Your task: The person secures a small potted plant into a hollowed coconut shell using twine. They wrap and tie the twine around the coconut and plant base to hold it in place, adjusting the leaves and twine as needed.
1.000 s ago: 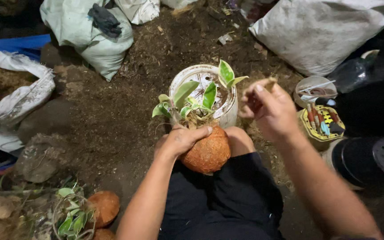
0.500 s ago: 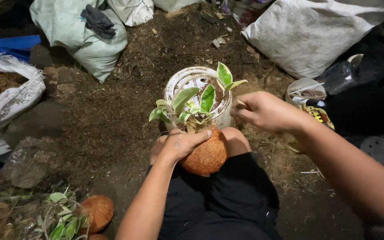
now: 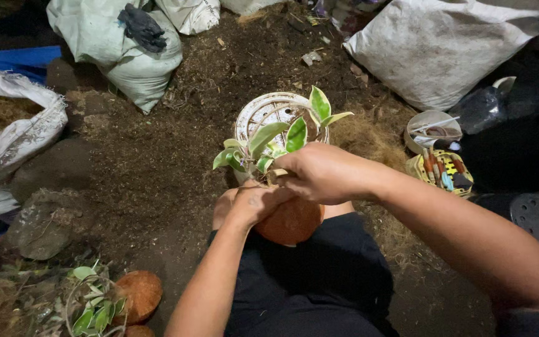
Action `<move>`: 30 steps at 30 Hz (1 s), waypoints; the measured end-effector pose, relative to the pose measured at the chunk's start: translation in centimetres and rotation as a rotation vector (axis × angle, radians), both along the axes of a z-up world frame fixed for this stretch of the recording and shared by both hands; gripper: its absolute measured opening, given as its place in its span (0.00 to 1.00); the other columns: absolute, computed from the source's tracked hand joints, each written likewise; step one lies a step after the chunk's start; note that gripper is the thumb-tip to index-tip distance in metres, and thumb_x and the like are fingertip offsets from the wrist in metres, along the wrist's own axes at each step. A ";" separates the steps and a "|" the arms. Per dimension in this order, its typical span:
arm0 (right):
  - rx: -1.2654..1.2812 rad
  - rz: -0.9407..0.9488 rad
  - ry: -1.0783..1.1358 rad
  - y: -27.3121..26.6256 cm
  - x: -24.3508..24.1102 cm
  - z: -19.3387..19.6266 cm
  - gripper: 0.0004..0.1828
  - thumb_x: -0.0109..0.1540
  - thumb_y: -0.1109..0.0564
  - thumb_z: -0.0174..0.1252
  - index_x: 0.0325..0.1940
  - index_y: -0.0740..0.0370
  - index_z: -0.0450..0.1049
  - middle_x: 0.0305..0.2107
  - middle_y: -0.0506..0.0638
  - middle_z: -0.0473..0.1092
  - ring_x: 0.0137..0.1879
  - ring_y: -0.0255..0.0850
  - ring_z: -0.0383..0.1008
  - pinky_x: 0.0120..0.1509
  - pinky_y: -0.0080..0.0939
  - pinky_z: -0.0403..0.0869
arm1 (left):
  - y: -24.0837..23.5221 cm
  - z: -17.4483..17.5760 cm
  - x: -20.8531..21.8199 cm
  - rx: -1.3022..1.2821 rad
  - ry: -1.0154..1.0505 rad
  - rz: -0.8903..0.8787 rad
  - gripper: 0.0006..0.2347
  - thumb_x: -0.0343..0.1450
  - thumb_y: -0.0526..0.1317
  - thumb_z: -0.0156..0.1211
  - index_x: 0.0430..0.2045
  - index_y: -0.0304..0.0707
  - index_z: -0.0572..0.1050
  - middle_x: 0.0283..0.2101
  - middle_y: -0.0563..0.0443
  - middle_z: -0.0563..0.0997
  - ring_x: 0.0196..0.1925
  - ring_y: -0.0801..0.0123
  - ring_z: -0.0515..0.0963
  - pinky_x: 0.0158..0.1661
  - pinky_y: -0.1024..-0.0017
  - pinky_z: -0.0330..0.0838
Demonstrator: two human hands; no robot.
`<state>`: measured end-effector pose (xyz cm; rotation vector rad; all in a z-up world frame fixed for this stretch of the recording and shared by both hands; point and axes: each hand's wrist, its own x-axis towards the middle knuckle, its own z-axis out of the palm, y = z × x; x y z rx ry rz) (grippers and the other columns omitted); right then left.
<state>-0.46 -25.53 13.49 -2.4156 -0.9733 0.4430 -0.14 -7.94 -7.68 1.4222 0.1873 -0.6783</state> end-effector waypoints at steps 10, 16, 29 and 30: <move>0.105 0.091 0.084 2.8 -0.6 1.1 0.08 0.59 0.58 0.58 0.42 0.60 0.76 0.29 0.56 0.77 0.35 0.53 0.79 0.41 0.52 0.74 | 0.3 -4.2 1.2 0.213 -0.376 -0.162 0.13 0.68 0.42 0.65 0.43 0.34 0.80 0.43 0.47 0.85 0.44 0.65 0.83 0.45 0.69 0.78; 0.118 0.137 -0.021 5.6 -2.0 1.3 0.07 0.59 0.54 0.61 0.38 0.57 0.78 0.28 0.57 0.77 0.36 0.56 0.79 0.41 0.55 0.73 | 2.7 -7.1 -1.4 0.663 -0.526 -0.121 0.14 0.73 0.45 0.58 0.50 0.45 0.77 0.48 0.51 0.81 0.52 0.68 0.78 0.52 0.69 0.70; 0.239 0.283 -0.213 7.1 -12.6 -4.4 0.10 0.58 0.58 0.63 0.36 0.66 0.71 0.23 0.56 0.70 0.29 0.53 0.75 0.34 0.53 0.73 | -0.3 9.4 -2.7 0.464 -0.094 -0.050 0.27 0.57 0.54 0.78 0.41 0.30 0.82 0.42 0.42 0.87 0.42 0.61 0.86 0.45 0.71 0.81; 0.271 0.271 -0.200 6.6 -13.1 -4.6 0.10 0.56 0.58 0.64 0.34 0.65 0.70 0.22 0.55 0.70 0.29 0.53 0.74 0.35 0.53 0.73 | -0.3 9.5 -2.5 0.339 -0.031 -0.061 0.28 0.57 0.53 0.78 0.41 0.26 0.82 0.42 0.41 0.87 0.41 0.61 0.88 0.44 0.71 0.82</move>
